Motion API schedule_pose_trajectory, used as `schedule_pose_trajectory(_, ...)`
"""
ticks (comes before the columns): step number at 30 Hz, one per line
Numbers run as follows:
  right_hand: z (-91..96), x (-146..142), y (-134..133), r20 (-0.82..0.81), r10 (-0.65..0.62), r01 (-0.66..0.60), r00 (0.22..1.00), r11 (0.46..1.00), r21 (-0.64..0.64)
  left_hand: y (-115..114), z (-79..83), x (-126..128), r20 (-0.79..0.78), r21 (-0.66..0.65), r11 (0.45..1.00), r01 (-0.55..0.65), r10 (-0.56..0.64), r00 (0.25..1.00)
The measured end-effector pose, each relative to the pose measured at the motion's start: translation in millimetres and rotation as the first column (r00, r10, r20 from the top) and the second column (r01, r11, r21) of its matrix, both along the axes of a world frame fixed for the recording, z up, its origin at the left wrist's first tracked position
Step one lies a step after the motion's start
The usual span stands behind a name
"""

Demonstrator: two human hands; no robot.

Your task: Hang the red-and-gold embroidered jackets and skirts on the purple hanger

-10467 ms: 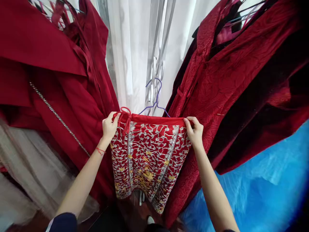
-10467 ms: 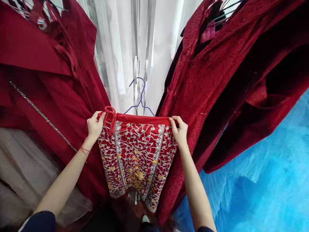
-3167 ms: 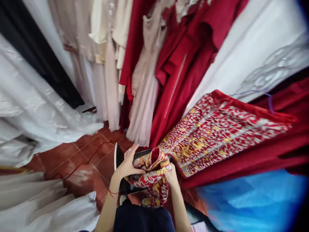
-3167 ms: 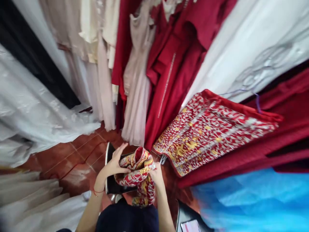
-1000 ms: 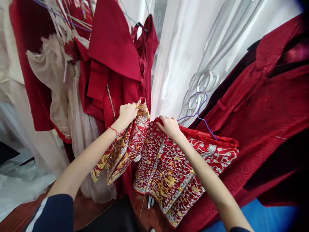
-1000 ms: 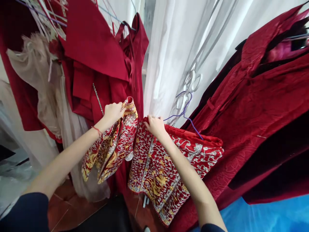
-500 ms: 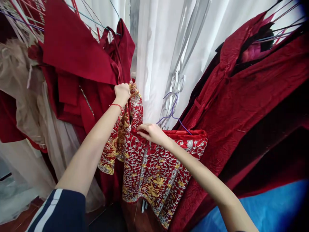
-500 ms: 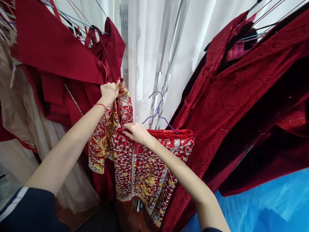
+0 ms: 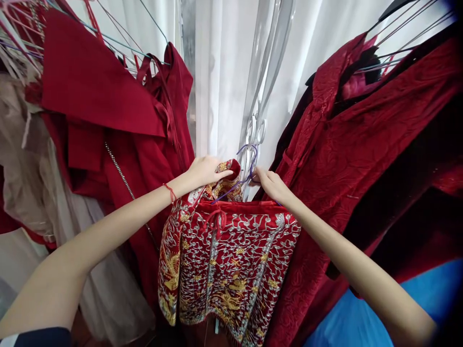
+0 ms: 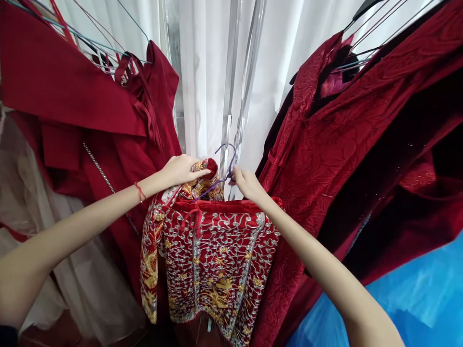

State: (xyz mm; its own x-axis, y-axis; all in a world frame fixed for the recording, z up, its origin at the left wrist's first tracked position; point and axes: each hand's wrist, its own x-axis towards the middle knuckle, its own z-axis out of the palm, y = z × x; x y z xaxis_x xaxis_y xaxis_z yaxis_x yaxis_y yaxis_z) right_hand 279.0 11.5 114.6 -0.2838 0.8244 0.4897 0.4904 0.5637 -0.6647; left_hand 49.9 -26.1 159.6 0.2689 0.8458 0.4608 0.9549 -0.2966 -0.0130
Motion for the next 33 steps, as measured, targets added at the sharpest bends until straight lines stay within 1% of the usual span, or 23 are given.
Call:
schedule_pose_trajectory(1,0.7,1,4,-0.071,0.073,-0.082,0.995,0.988,-0.130,3,0.4,0,0.008,-0.016,1.000,0.009,-0.009,1.000)
schedule_pose_trajectory(2,2.1,1,7,-0.147,0.110,-0.142,0.983,0.963,-0.229,7,0.7,1,0.014,-0.031,1.000,0.004,-0.004,1.000)
schedule_pose_trajectory(4,6.6,3,12,-0.250,0.112,-0.200,0.962,0.911,-0.360,14,0.9,4,0.019,-0.049,0.998,-0.032,0.033,0.999)
schedule_pose_trajectory(6,12.1,6,16,-0.256,0.119,-0.228,0.959,0.864,-0.450,21,1.1,9,0.007,-0.045,0.997,-0.062,0.062,0.998)
schedule_pose_trajectory(10,17.3,9,24,-0.182,0.214,-0.281,0.960,0.769,-0.575,33,-0.4,22,-0.030,-0.027,0.997,-0.073,0.072,0.997)
schedule_pose_trajectory(12,15.7,10,29,-0.162,0.248,-0.295,0.955,0.730,-0.617,36,-2.6,27,-0.032,-0.026,0.998,-0.062,0.061,0.998)
schedule_pose_trajectory(15,13.2,11,34,-0.093,0.271,-0.264,0.958,0.711,-0.652,40,-6.0,30,-0.030,-0.031,0.999,-0.029,0.028,0.999)
schedule_pose_trajectory(16,13.5,11,36,-0.063,0.282,-0.251,0.957,0.707,-0.661,40,-6.5,30,-0.035,-0.043,0.999,-0.003,0.001,0.999)
schedule_pose_trajectory(18,16.5,12,38,-0.015,0.320,-0.243,0.947,0.686,-0.686,40,-5.8,27,-0.064,-0.096,0.992,0.086,-0.092,0.994)
schedule_pose_trajectory(20,21.0,10,41,0.012,0.377,-0.255,0.926,0.649,-0.717,39,-3.3,23,-0.113,-0.175,0.969,0.172,-0.193,0.975)
schedule_pose_trajectory(22,24.6,8,43,0.027,0.421,-0.265,0.907,0.618,-0.740,37,0.1,19,-0.155,-0.247,0.946,0.209,-0.251,0.955)
schedule_pose_trajectory(23,25.4,6,44,0.031,0.431,-0.268,0.902,0.615,-0.741,36,1.6,17,-0.164,-0.275,0.938,0.213,-0.264,0.951)
schedule_pose_trajectory(25,25.5,4,43,0.032,0.421,-0.271,0.907,0.640,-0.719,34,3.6,13,-0.146,-0.329,0.920,0.212,-0.271,0.952)
schedule_pose_trajectory(27,24.8,3,42,0.026,0.399,-0.275,0.917,0.677,-0.683,33,3.9,10,-0.089,-0.382,0.897,0.224,-0.277,0.957)
schedule_pose_trajectory(28,24.8,4,41,0.031,0.396,-0.273,0.918,0.686,-0.675,33,3.6,10,-0.056,-0.403,0.883,0.242,-0.288,0.956)
schedule_pose_trajectory(29,25.4,4,41,0.043,0.400,-0.266,0.916,0.682,-0.681,33,3.1,10,-0.021,-0.420,0.866,0.271,-0.308,0.951)
schedule_pose_trajectory(30,26.5,5,40,0.059,0.403,-0.249,0.913,0.666,-0.703,33,2.5,10,0.013,-0.433,0.847,0.308,-0.335,0.942)
schedule_pose_trajectory(33,32.1,5,39,0.080,0.379,-0.168,0.922,0.578,-0.798,32,0.8,13,0.094,-0.459,0.796,0.395,-0.399,0.912)
